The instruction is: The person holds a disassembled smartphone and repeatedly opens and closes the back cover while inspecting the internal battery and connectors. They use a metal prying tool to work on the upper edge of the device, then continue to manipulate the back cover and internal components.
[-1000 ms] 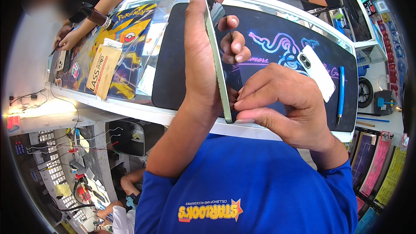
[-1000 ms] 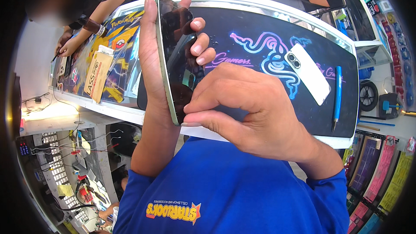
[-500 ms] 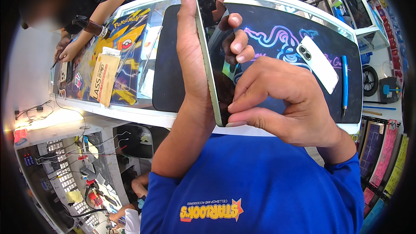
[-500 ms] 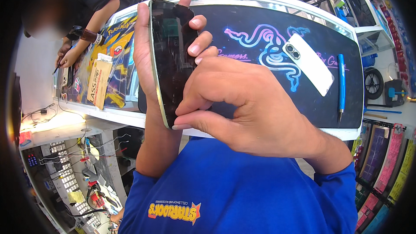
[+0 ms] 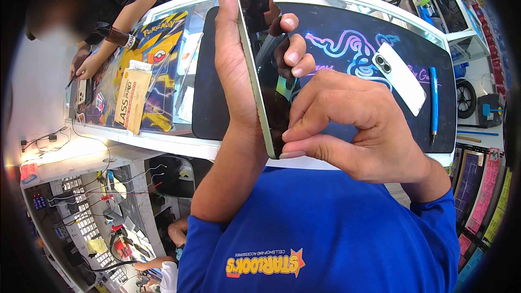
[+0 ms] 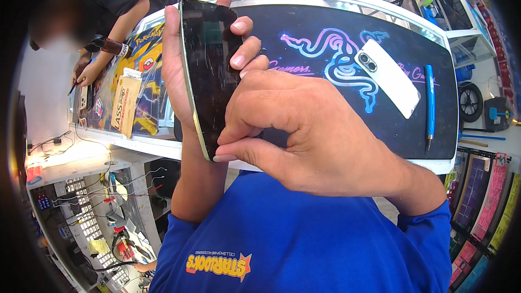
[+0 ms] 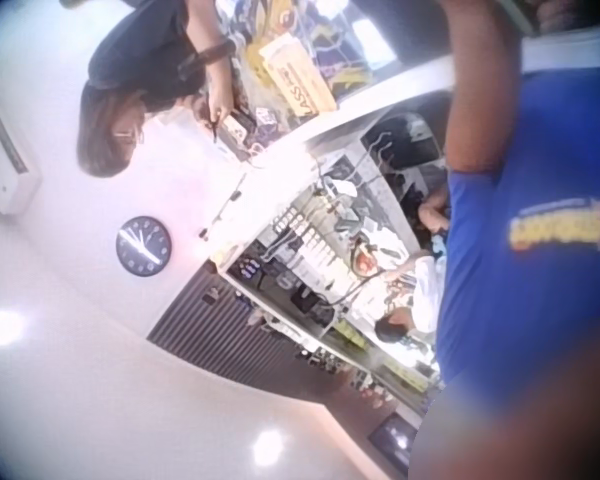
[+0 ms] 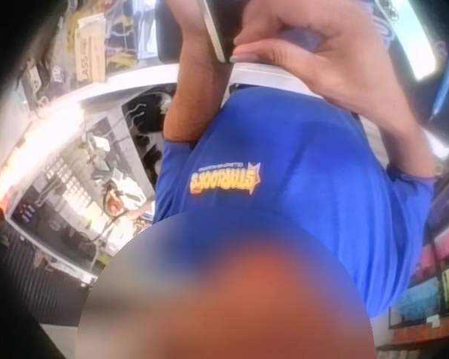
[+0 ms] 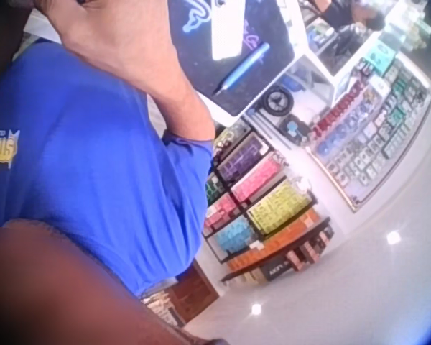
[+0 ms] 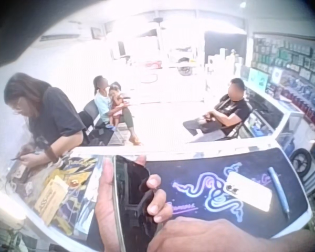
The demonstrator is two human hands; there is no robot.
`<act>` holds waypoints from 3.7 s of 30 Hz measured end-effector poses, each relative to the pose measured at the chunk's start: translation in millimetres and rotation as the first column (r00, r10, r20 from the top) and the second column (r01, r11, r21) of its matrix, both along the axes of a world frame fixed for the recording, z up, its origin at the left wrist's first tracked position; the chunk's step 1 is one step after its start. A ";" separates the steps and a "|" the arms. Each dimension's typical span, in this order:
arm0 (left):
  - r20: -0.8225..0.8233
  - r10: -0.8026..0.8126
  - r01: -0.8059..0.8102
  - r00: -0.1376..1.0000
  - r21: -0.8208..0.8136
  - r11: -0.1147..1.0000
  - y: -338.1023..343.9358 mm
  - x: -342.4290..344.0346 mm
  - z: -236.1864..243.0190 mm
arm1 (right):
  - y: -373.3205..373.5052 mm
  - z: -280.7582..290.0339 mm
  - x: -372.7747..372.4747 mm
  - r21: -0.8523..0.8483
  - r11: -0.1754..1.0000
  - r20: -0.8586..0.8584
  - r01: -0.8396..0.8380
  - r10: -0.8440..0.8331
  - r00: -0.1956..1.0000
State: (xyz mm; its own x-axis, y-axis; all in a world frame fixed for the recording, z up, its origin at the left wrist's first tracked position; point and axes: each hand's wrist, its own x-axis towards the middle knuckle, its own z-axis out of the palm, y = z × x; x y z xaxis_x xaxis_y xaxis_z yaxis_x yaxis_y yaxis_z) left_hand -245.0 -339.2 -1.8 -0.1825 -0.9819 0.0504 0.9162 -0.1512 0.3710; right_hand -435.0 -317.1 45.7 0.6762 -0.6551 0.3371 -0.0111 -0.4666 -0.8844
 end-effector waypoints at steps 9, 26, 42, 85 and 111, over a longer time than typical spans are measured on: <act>0.056 0.163 -0.165 0.985 0.042 0.985 9.6 -9.6 18.6 | 3.3 9.9 -1.0 0.000 0.999 -0.037 -0.040 0.040 0.999; -0.079 0.054 -0.071 0.995 -0.232 0.970 13.7 -4.9 3.8 | 14.6 12.3 -7.2 -0.094 0.993 -0.062 -0.066 0.061 0.996; -0.076 0.063 -0.063 0.995 0.003 0.998 5.1 -9.8 14.5 | 2.5 8.5 -1.1 -0.011 0.999 -0.028 -0.053 0.052 0.998; -0.308 0.035 -0.053 0.951 -0.048 0.997 5.1 0.6 -14.1 | -4.5 -7.4 -2.1 -0.206 0.976 0.009 0.065 -0.064 0.998; -0.458 -0.019 -0.025 0.888 -0.091 0.996 3.8 -20.5 15.2 | 25.5 -39.8 -27.6 0.417 0.909 0.315 0.004 -0.149 0.937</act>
